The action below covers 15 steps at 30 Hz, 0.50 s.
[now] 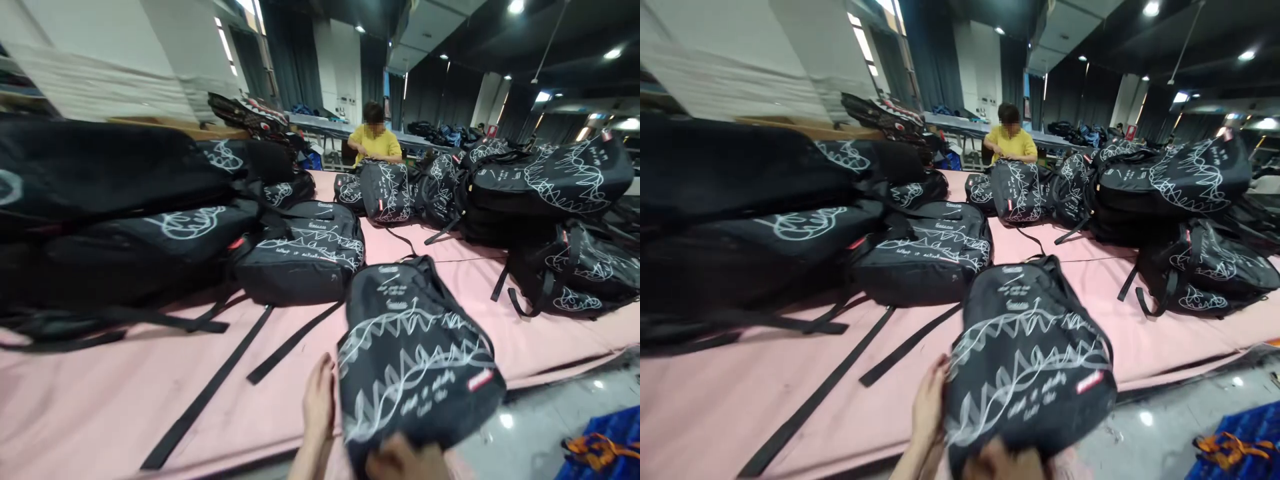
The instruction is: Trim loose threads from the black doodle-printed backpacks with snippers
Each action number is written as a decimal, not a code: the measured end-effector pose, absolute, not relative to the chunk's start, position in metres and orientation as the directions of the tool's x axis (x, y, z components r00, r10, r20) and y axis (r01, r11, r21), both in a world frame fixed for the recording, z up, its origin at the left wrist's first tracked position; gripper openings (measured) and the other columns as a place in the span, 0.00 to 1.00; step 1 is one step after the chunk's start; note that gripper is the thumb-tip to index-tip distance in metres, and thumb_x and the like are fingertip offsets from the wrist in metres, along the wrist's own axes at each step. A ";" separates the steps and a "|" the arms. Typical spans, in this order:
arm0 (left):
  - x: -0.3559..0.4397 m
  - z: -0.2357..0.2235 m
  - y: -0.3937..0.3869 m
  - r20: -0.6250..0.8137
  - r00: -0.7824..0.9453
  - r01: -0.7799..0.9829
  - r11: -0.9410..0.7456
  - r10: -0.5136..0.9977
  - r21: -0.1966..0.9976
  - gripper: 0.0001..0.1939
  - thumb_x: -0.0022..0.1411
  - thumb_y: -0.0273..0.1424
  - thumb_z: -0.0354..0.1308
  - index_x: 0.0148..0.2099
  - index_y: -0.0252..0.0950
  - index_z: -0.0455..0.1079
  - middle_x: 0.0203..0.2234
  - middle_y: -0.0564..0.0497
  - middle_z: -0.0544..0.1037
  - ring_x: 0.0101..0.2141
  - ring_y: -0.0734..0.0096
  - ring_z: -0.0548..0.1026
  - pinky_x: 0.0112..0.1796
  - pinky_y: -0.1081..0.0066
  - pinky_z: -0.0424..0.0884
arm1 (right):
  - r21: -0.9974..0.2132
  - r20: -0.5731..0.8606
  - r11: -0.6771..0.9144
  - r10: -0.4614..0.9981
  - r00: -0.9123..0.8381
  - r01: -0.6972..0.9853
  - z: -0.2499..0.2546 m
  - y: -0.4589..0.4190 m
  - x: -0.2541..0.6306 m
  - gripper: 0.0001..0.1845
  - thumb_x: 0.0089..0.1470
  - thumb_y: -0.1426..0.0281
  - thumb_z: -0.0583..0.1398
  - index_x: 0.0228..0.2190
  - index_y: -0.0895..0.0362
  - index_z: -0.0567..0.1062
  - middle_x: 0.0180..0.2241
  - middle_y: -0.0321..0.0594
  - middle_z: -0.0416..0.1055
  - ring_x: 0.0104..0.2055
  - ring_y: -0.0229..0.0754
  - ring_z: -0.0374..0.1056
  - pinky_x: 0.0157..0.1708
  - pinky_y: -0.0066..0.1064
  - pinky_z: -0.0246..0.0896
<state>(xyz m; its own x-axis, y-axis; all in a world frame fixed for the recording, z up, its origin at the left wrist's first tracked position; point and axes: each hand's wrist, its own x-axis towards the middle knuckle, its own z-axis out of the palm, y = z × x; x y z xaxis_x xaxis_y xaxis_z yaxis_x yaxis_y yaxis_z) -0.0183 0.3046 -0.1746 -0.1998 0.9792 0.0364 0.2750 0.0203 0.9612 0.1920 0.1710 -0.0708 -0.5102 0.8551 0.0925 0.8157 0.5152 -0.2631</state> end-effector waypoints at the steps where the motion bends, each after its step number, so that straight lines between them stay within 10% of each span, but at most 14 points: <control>1: -0.031 -0.169 0.294 0.004 -0.240 0.242 0.056 0.971 0.969 0.30 0.58 0.49 0.40 0.47 0.33 0.70 0.44 0.43 0.76 0.48 0.56 0.70 0.50 0.58 0.65 | -0.323 0.071 0.530 0.839 -0.539 0.784 -0.070 0.146 0.185 0.19 0.48 0.69 0.55 0.40 0.36 0.73 0.33 0.29 0.75 0.26 0.40 0.71 0.19 0.26 0.59; 7: -0.118 -0.133 0.191 -0.323 -0.254 -0.204 0.276 0.912 0.939 0.34 0.55 0.54 0.44 0.52 0.34 0.67 0.48 0.45 0.73 0.49 0.57 0.70 0.47 0.63 0.69 | -0.519 -0.002 0.465 0.839 -0.544 0.718 -0.057 0.128 0.197 0.10 0.58 0.65 0.53 0.37 0.50 0.74 0.34 0.34 0.73 0.33 0.39 0.70 0.32 0.30 0.66; 15: -0.111 -0.099 0.175 -0.187 -0.299 0.199 0.252 0.936 0.947 0.29 0.48 0.48 0.57 0.45 0.31 0.71 0.46 0.40 0.74 0.50 0.52 0.68 0.52 0.56 0.60 | -0.527 -0.185 -0.057 0.982 -0.049 0.848 -0.060 0.262 0.198 0.14 0.58 0.66 0.56 0.45 0.59 0.68 0.45 0.43 0.66 0.42 0.43 0.66 0.41 0.40 0.65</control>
